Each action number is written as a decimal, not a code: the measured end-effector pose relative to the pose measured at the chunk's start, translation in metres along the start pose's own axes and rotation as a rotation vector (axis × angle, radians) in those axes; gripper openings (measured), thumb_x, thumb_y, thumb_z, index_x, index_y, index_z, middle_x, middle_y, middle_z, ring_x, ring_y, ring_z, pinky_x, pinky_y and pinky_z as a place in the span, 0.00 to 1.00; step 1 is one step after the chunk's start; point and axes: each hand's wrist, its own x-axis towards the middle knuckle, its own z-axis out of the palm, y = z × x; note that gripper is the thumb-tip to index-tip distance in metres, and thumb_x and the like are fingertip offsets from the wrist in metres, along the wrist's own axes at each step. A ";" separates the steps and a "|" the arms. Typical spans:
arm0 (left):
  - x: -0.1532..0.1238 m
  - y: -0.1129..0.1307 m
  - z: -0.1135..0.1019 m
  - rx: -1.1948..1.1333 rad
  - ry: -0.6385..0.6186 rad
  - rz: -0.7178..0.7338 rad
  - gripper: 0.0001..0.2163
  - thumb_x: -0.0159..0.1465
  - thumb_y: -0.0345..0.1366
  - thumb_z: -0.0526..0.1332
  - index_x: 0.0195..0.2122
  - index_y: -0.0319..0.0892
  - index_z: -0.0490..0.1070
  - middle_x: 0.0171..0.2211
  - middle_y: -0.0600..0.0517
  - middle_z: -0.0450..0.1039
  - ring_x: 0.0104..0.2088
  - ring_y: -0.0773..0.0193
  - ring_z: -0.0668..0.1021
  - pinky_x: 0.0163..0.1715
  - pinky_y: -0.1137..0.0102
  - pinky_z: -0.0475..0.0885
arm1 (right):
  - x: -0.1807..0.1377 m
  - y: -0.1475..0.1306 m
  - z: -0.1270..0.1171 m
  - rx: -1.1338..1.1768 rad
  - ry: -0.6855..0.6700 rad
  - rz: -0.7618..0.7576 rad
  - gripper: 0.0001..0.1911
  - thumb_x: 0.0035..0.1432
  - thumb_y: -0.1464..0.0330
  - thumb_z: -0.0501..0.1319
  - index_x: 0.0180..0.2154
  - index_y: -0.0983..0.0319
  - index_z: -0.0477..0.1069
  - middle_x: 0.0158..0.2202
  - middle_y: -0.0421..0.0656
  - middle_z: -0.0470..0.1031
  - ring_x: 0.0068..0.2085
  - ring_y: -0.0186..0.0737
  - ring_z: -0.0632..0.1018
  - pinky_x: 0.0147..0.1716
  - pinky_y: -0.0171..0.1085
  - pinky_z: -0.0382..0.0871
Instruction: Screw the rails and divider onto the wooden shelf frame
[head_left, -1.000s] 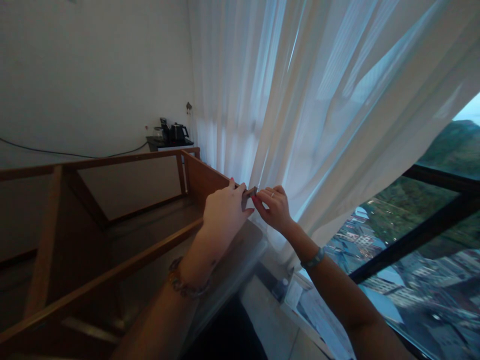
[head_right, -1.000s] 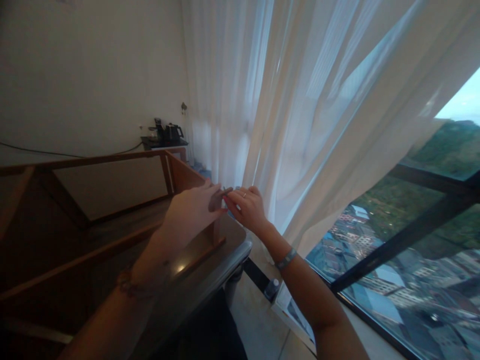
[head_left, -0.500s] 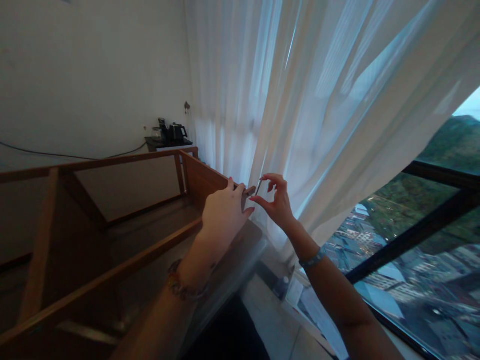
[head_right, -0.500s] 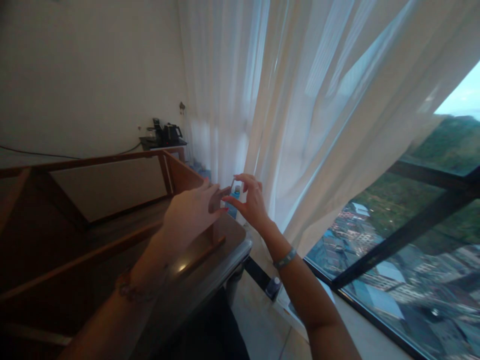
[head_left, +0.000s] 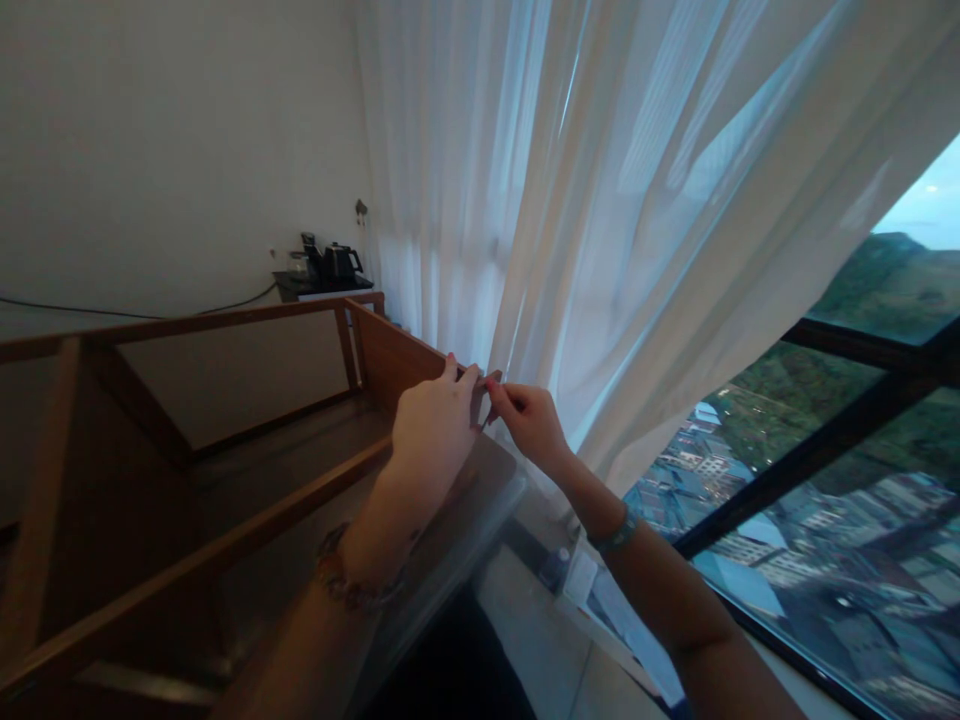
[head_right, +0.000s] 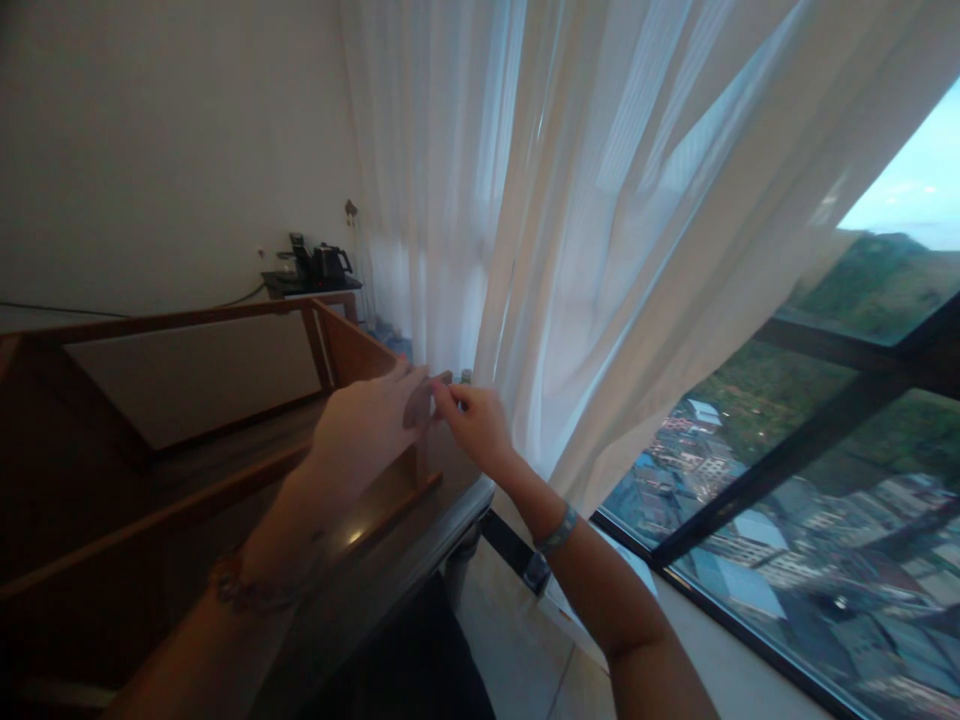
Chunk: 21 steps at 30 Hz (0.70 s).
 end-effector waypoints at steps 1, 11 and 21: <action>0.000 0.000 0.000 0.013 -0.011 0.006 0.23 0.62 0.40 0.61 0.59 0.45 0.62 0.64 0.40 0.58 0.43 0.47 0.80 0.38 0.59 0.76 | 0.000 -0.001 0.002 0.047 -0.024 0.037 0.33 0.66 0.47 0.45 0.20 0.61 0.68 0.16 0.37 0.60 0.20 0.31 0.61 0.23 0.35 0.53; -0.001 -0.002 0.004 0.072 0.011 0.031 0.19 0.69 0.37 0.48 0.60 0.43 0.61 0.64 0.39 0.58 0.40 0.49 0.81 0.34 0.60 0.77 | 0.004 0.000 0.005 0.188 -0.178 0.079 0.37 0.61 0.39 0.37 0.20 0.60 0.61 0.18 0.37 0.59 0.21 0.31 0.62 0.22 0.33 0.57; -0.001 -0.003 0.008 0.103 0.047 0.034 0.19 0.71 0.37 0.44 0.60 0.44 0.62 0.63 0.40 0.60 0.38 0.50 0.82 0.33 0.60 0.77 | 0.013 0.008 -0.023 -0.604 -0.040 -0.447 0.20 0.67 0.52 0.50 0.31 0.58 0.69 0.28 0.41 0.72 0.34 0.39 0.66 0.43 0.42 0.51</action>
